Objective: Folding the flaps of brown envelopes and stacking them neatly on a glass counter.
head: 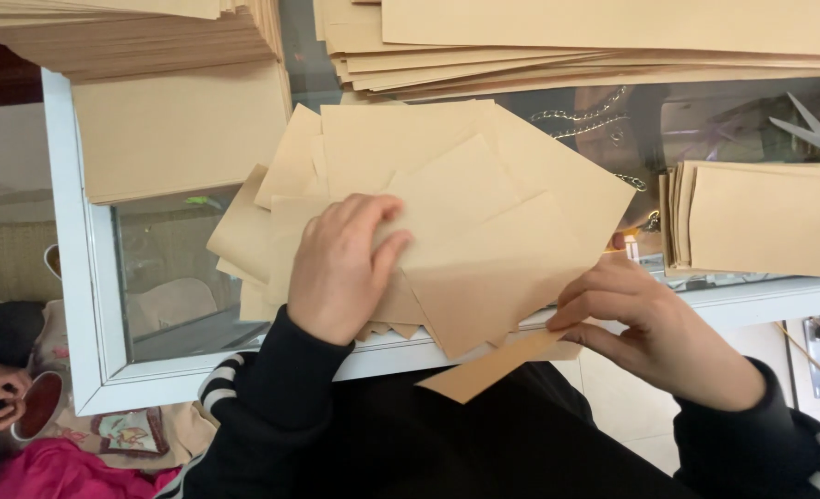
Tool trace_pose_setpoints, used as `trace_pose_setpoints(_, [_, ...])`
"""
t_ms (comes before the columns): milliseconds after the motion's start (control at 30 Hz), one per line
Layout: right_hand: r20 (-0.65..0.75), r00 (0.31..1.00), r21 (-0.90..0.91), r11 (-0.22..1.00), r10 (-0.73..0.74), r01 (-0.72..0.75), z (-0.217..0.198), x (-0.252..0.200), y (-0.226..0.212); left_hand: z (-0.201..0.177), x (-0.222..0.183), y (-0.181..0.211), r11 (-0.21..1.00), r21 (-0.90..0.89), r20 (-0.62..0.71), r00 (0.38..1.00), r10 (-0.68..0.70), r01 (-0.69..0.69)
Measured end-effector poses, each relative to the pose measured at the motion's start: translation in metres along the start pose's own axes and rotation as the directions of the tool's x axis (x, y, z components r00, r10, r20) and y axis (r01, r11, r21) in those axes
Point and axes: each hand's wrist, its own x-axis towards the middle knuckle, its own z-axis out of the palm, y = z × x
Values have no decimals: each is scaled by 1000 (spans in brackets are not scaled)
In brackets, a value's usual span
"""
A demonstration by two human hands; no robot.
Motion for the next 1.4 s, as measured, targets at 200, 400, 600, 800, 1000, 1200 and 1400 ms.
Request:
trace_pose_setpoints(200, [-146,989,-289,955,19,-61,28,7,11,52,-19,14,899,430,110,993,36,-80])
trace_pose_setpoints(400, [-171,984,-533,845,-51,-49,34,32,16,71,-26,11,907,419,197,979,-50,-38])
trace_pose_setpoints(600, [-170,982,-509,860,-78,-20,26,28,26,32,-21,34,993,18,291,951,110,-120])
trace_pose_setpoints(800, [-121,987,-143,983,102,-119,-6,-7,6,-18,20,20,947,-268,180,957,227,-174])
trace_pose_setpoints(1000, [20,999,-61,998,-26,27,-9,-5,-16,23,47,-8,948,58,383,884,269,-313])
trace_pose_setpoints(1200, [99,989,-24,993,-114,117,10,0,-21,37,51,-2,890,245,433,865,256,-385])
trace_pose_setpoints(1400, [136,985,7,994,-106,106,22,-4,-21,38,40,10,810,381,362,878,312,-445])
